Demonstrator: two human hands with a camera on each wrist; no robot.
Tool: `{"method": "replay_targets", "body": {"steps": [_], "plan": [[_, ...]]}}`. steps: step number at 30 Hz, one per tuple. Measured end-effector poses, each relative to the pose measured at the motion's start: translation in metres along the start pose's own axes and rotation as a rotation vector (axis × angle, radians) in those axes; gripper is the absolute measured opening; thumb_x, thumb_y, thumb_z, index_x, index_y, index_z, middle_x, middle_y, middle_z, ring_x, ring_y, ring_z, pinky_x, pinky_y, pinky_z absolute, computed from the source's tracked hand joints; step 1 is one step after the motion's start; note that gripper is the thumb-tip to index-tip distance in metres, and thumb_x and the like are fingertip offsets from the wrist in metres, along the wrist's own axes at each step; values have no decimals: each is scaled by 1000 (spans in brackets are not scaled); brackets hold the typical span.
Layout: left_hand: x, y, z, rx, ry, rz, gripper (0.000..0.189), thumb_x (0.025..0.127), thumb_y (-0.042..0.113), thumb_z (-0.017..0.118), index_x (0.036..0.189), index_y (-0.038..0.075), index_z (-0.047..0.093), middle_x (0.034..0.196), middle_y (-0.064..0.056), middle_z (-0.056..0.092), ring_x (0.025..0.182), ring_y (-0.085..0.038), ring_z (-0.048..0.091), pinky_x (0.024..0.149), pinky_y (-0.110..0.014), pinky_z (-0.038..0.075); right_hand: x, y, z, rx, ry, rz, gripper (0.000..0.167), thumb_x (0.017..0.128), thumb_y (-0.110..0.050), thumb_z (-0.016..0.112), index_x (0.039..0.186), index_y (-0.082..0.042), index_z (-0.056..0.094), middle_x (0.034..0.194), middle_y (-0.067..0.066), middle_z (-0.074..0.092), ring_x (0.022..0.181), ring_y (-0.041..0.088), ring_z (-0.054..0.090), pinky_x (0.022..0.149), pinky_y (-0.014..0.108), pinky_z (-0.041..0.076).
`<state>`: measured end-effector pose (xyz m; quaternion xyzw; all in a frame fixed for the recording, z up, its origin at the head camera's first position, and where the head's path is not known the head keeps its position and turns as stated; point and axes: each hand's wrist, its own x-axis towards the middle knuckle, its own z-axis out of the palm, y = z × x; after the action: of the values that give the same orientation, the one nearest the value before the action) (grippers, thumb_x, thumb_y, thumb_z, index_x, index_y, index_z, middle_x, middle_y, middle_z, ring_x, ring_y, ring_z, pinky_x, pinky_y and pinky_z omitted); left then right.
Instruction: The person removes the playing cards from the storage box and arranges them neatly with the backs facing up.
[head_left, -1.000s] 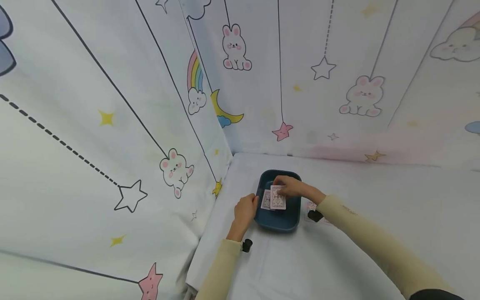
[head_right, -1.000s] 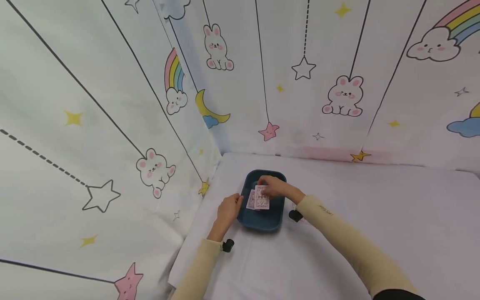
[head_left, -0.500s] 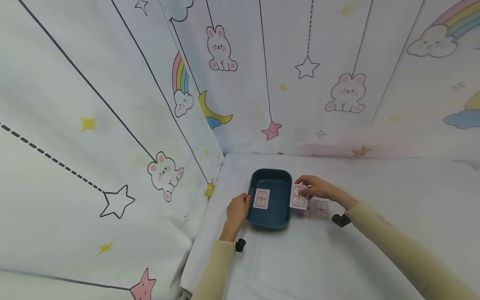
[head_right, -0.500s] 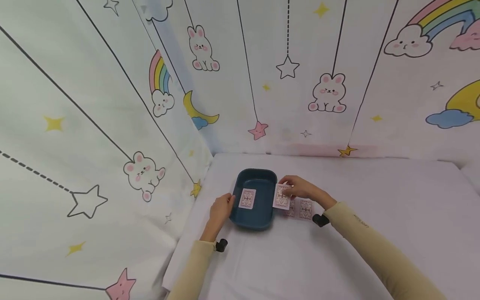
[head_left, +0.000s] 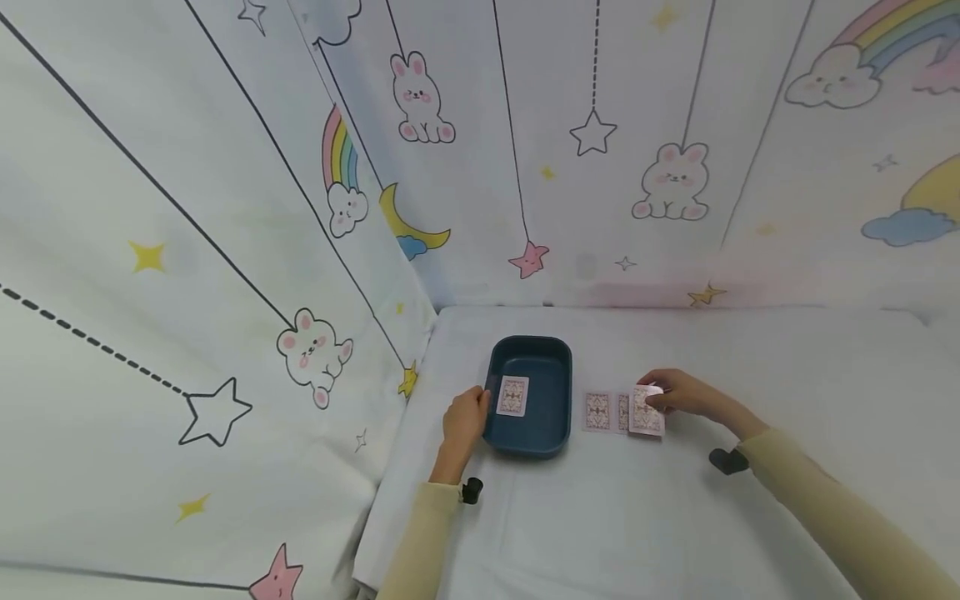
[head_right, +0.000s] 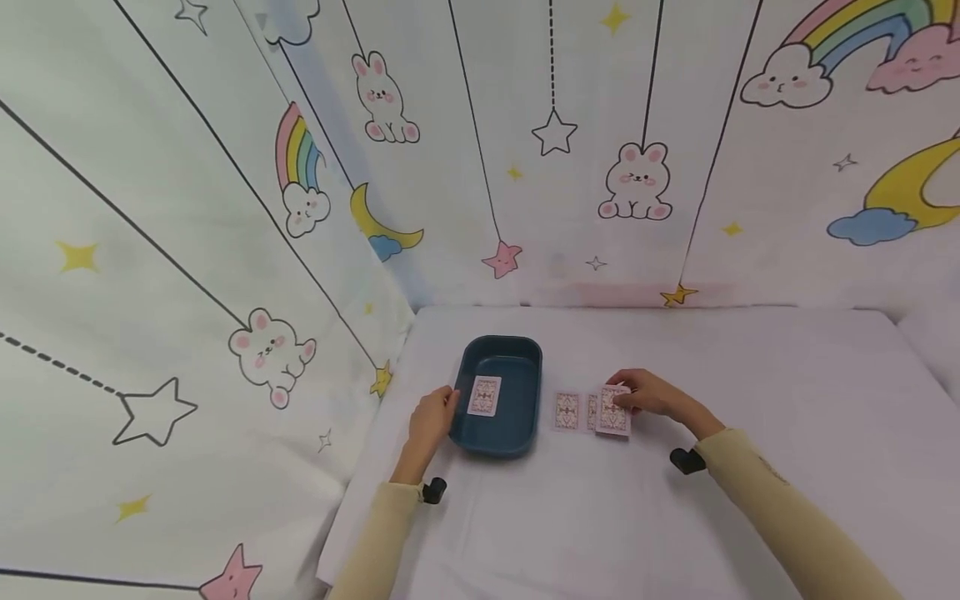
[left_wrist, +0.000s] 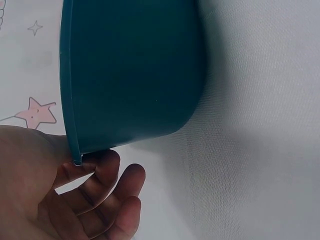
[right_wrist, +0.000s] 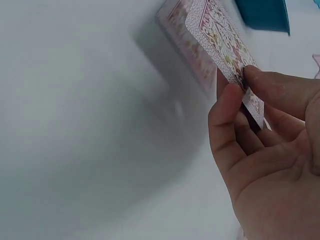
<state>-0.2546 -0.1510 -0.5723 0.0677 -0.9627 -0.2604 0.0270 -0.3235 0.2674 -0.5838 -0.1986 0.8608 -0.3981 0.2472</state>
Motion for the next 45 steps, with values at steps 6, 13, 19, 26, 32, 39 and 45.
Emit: {"method": "replay_targets", "body": {"steps": [6, 13, 19, 26, 32, 39, 45], "plan": [[-1, -1, -2, -15, 2, -10, 31, 105, 28, 54, 79, 10, 58, 66, -4, 51, 57, -18, 47, 52, -31, 33, -16, 19, -5, -12, 51, 21, 41, 97, -18, 65, 131, 4, 56, 136, 34, 53, 110, 36, 62, 83, 43, 57], [-1, -1, 0, -7, -3, -13, 30, 105, 29, 54, 82, 10, 60, 67, -3, 53, 58, -18, 48, 53, -31, 33, -22, 28, 1, -116, 126, 7, 35, 95, -17, 67, 124, 2, 61, 121, 25, 63, 106, 36, 62, 87, 51, 52], [-1, -1, 1, -10, 6, -9, 31, 105, 29, 54, 80, 10, 59, 66, -4, 52, 58, -18, 47, 52, -31, 33, -24, 21, 12, -187, 182, 57, 31, 96, -13, 64, 122, 4, 60, 119, 26, 63, 108, 40, 60, 91, 57, 49], [1, -3, 1, -12, -1, -1, 31, 105, 29, 54, 81, 10, 59, 66, -4, 52, 58, -18, 47, 52, -31, 33, -24, 16, 21, -288, 281, 19, 30, 91, -8, 68, 116, 5, 59, 109, 27, 61, 102, 42, 60, 90, 58, 48], [2, -4, 2, -10, 3, 9, 32, 105, 31, 53, 81, 11, 59, 66, -3, 52, 58, -17, 47, 52, -30, 33, -23, 20, 27, -428, 386, -46, 17, 87, -8, 73, 101, -2, 64, 100, 25, 58, 91, 38, 58, 83, 57, 47], [1, -3, 1, -26, -1, 5, 31, 105, 29, 54, 81, 10, 59, 66, -3, 52, 57, -17, 48, 51, -30, 33, -27, 15, 29, -469, 388, 4, 14, 89, -11, 71, 101, -4, 69, 102, 24, 59, 90, 37, 58, 81, 56, 48], [-1, -2, 1, -25, 1, 3, 30, 105, 29, 54, 82, 10, 60, 66, -3, 52, 58, -17, 47, 52, -30, 33, -29, 13, 30, -466, 396, -16, 13, 89, -9, 71, 100, -3, 70, 100, 24, 60, 87, 36, 59, 78, 55, 49]]}}
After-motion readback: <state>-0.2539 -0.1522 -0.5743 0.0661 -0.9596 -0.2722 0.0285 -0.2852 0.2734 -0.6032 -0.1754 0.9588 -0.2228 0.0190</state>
